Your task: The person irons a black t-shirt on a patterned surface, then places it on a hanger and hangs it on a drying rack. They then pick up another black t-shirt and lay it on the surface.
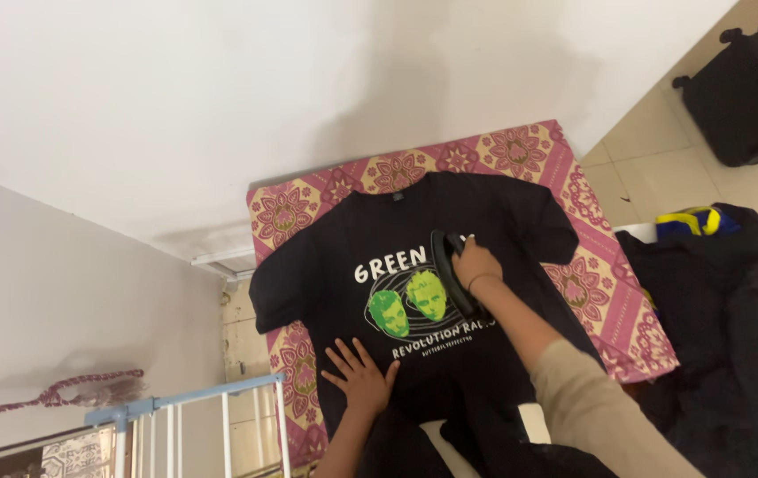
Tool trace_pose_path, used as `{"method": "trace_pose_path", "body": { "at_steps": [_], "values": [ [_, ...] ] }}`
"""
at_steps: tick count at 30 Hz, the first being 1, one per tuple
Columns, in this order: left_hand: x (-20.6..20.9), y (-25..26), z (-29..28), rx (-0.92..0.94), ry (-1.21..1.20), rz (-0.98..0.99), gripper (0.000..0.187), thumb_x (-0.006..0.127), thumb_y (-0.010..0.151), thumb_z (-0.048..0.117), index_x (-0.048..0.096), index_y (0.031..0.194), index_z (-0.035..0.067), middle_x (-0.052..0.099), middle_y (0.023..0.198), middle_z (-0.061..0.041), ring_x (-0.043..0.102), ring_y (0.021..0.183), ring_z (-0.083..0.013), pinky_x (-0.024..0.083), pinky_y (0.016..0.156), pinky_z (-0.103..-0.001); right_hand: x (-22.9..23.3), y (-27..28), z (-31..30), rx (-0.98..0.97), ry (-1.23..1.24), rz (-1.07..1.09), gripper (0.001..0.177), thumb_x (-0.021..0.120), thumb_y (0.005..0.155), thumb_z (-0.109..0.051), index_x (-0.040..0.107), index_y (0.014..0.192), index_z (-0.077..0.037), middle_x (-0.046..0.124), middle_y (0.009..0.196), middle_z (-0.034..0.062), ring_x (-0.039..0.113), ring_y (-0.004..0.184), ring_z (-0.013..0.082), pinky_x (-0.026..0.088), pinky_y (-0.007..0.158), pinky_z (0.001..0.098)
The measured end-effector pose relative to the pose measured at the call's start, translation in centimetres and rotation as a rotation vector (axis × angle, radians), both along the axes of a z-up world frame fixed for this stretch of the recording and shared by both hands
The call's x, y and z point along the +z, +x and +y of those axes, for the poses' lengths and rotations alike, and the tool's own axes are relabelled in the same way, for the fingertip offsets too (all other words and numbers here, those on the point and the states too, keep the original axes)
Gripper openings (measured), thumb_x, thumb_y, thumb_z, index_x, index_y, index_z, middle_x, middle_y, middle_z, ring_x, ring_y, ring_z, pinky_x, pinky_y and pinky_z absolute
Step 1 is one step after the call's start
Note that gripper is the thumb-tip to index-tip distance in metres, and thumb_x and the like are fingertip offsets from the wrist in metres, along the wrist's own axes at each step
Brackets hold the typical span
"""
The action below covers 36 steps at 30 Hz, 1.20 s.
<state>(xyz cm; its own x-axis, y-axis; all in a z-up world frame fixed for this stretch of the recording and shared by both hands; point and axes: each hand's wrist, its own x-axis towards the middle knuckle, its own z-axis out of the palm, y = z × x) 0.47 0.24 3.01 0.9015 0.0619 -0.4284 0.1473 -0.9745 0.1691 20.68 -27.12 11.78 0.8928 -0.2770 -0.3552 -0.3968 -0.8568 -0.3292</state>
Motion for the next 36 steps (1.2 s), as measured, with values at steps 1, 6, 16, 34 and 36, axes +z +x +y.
{"method": "trace_pose_path", "body": {
  "at_steps": [1,6,16,34,36],
  "values": [
    [0.3,0.1,-0.1,0.001,-0.002,-0.01,0.112,0.04,0.093,0.079,0.005,0.16,-0.004,-0.014,0.164,-0.036,-0.018,0.148,-0.0592,-0.004,0.106,-0.083,0.2,-1.9,0.1,0.005,0.01,-0.009,0.05,0.056,0.097,-0.035,0.051,0.134,-0.002,0.072,0.109,0.0258,0.071,0.101,0.0427,0.057,0.087,0.0523],
    [1.2,0.1,-0.1,0.007,-0.017,-0.006,0.112,0.04,0.094,0.078,0.003,0.16,-0.004,-0.015,0.164,-0.036,-0.02,0.148,-0.0581,-0.005,0.108,-0.082,1.7,-10.5,0.7,0.009,0.031,0.073,0.044,0.055,0.099,-0.038,0.058,0.125,-0.004,0.074,0.103,0.025,0.073,0.096,0.042,0.058,0.086,0.0511],
    [0.9,-0.1,0.0,0.003,-0.027,-0.027,0.112,0.037,0.094,0.078,0.001,0.161,-0.004,-0.016,0.164,-0.036,-0.021,0.148,-0.058,-0.005,0.108,-0.082,2.6,-14.6,1.8,0.037,0.003,0.05,0.042,0.055,0.098,-0.041,0.058,0.121,-0.005,0.075,0.098,0.0223,0.073,0.094,0.0412,0.058,0.083,0.0516],
    [1.9,0.0,0.0,0.005,-0.029,0.028,0.112,0.038,0.095,0.078,0.001,0.161,-0.005,-0.015,0.164,-0.036,-0.022,0.148,-0.0576,-0.007,0.108,-0.082,3.7,-6.0,3.5,-0.058,-0.005,-0.012,0.047,0.05,0.103,-0.045,0.062,0.125,-0.005,0.073,0.107,0.0239,0.072,0.102,0.0399,0.058,0.086,0.05],
    [2.3,0.2,-0.1,0.011,-0.034,0.054,0.112,0.039,0.094,0.077,0.0,0.161,-0.004,-0.017,0.164,-0.035,-0.023,0.148,-0.0568,-0.007,0.108,-0.082,4.0,-4.3,3.8,-0.115,0.035,0.033,0.047,0.05,0.103,-0.044,0.062,0.126,-0.005,0.073,0.11,0.0232,0.071,0.105,0.0409,0.057,0.09,0.0509]
  ]
}}
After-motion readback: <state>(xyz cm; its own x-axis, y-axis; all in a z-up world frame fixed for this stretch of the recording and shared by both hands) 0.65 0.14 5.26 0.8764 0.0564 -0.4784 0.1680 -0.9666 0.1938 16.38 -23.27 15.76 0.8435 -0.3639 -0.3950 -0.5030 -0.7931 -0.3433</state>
